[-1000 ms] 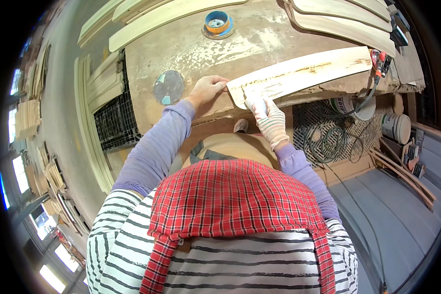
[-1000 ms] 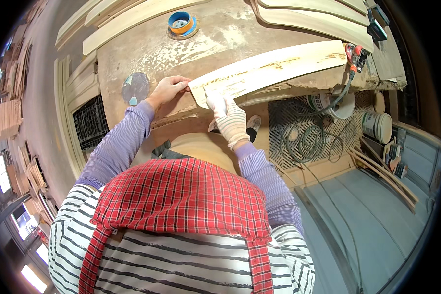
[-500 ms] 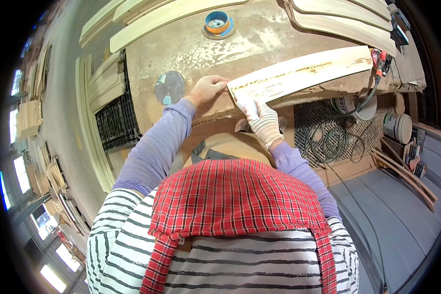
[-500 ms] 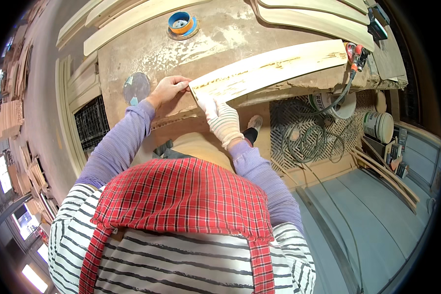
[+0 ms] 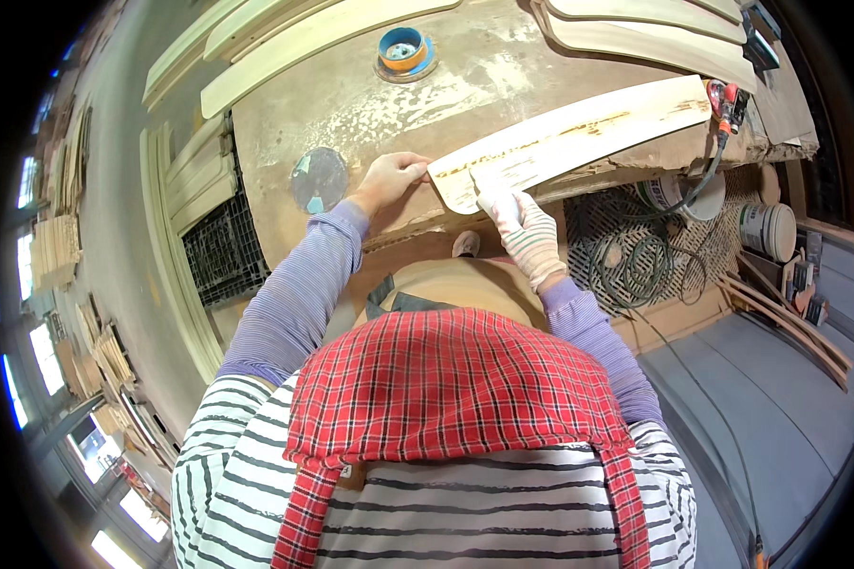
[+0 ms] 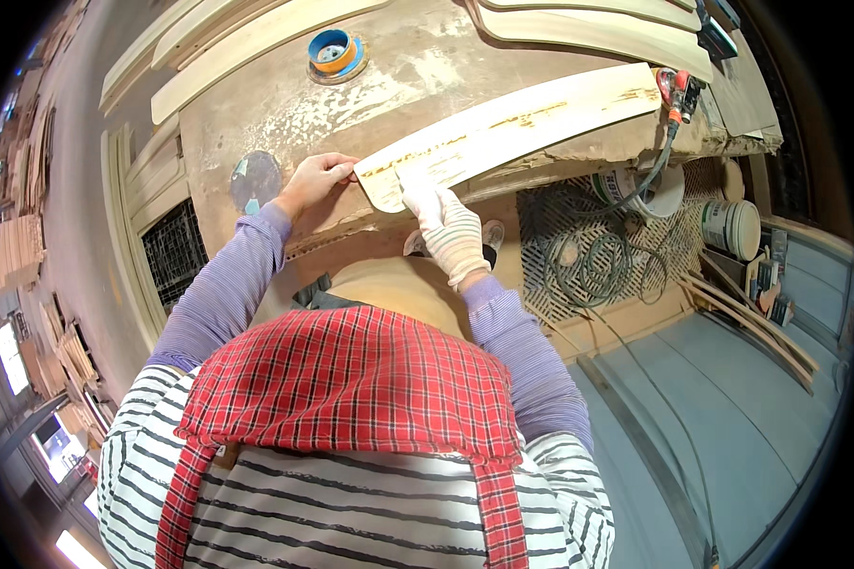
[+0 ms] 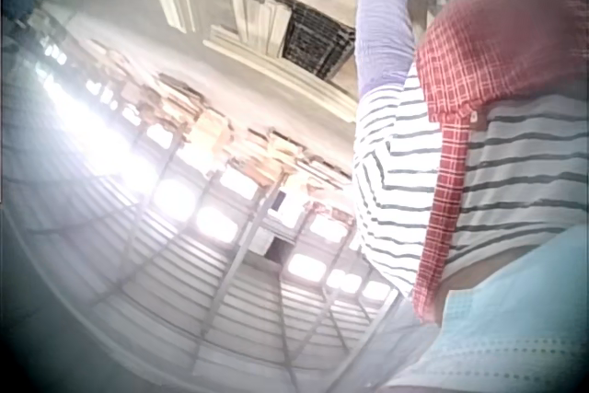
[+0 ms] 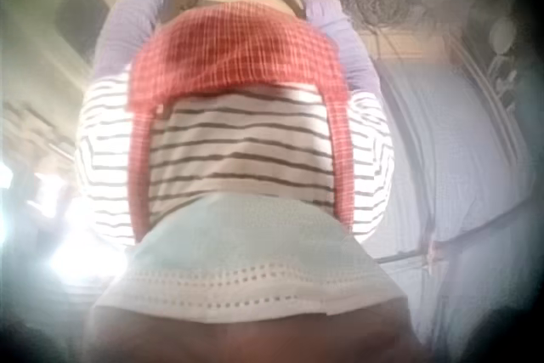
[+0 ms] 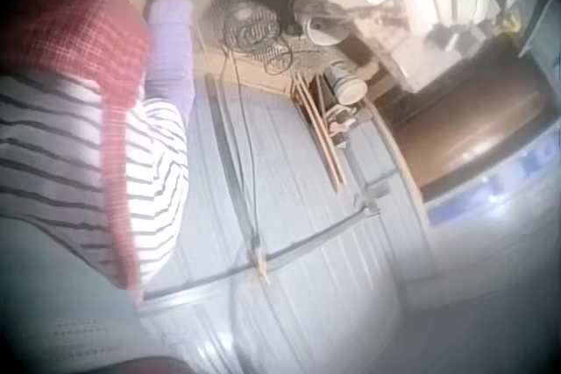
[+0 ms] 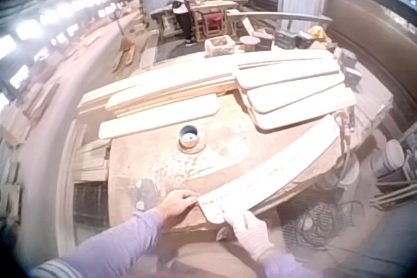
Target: The person sands wooden boards using a power sander, applies liquid from a bottle to one board, and wipes it with a cloth.
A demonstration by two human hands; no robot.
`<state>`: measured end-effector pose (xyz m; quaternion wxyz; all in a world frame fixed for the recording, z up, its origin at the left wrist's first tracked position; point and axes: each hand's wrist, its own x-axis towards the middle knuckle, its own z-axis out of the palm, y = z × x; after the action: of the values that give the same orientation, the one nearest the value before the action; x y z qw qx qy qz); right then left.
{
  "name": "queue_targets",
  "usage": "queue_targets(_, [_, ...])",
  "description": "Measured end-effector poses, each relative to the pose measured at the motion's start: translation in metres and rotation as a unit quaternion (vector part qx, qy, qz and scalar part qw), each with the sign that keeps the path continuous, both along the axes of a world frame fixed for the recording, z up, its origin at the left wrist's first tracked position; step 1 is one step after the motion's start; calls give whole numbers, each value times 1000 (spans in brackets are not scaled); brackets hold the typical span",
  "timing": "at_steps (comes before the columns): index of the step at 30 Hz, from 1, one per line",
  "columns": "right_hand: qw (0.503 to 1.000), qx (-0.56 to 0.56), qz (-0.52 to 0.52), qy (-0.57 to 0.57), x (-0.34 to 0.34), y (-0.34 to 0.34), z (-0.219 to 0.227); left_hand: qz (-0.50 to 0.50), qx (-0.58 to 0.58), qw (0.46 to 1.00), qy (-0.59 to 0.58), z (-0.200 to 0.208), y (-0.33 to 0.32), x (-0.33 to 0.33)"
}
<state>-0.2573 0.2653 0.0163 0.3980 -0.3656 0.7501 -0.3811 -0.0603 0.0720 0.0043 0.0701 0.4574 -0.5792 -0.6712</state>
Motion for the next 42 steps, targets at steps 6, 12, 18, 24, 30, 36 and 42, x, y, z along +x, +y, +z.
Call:
queue_targets(6, [997,16,-73,-34,-9,3,-1,50,75,994,65,-15,1,3])
queue_targets(12, [997,-19,-62,-45,-10,0,1,17,20,1000,-7,21,5,-7])
queue_targets(18, [994,-29,-66,-81,2,16,10,-11,0,1000,-20,9,-1,-1])
queue_targets(24, [990,-6,-67,-121,10,23,5,-14,-6,999,-37,14,-1,-5])
queue_targets(30, [986,-7,-67,-153,11,27,13,33,54,998,-9,29,6,-11])
queue_targets(36, [997,-65,-16,-34,17,27,12,1,24,1000,-3,-5,-5,1])
queue_targets(42, [994,-7,14,-109,21,32,29,-10,9,999,-33,-1,-6,-1])
